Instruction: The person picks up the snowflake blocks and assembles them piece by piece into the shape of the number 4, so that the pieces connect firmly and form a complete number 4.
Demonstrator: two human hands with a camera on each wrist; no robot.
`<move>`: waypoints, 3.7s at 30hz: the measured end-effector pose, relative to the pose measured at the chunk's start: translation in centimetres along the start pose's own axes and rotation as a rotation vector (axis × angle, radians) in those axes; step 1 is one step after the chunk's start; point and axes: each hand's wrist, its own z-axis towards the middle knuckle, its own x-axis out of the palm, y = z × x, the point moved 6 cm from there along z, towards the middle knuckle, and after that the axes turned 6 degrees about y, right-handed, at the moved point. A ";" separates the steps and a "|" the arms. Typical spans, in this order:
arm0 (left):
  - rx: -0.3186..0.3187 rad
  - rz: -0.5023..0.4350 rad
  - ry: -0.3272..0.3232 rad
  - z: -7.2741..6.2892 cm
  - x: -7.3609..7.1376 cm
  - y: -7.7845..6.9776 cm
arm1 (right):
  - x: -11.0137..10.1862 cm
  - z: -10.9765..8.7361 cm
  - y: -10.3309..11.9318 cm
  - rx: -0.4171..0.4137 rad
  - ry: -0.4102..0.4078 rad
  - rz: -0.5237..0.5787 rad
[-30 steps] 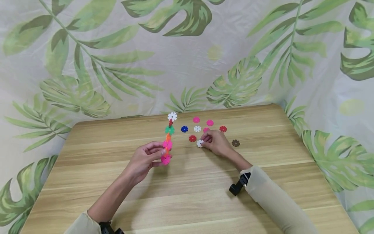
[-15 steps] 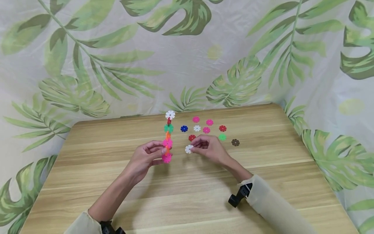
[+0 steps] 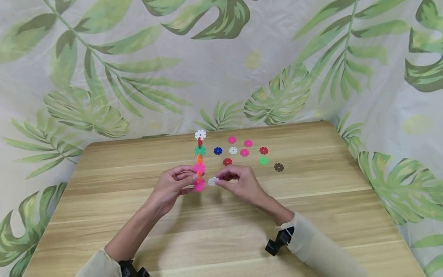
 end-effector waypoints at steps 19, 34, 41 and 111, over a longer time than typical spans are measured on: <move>-0.027 -0.009 0.067 0.0 0.9 0.0 | 0.5 0.5 1.0 -0.133 0.036 -0.029; -0.038 -0.038 0.083 0.3 1.2 0.5 | 0.4 0.5 0.9 -0.193 0.046 -0.081; -0.040 -0.042 0.090 0.3 1.4 0.3 | 0.5 0.3 1.0 -0.223 0.009 -0.123; 0.050 -0.096 -0.070 0.7 3.9 -0.6 | 0.8 -1.7 1.6 -0.444 -0.289 -0.556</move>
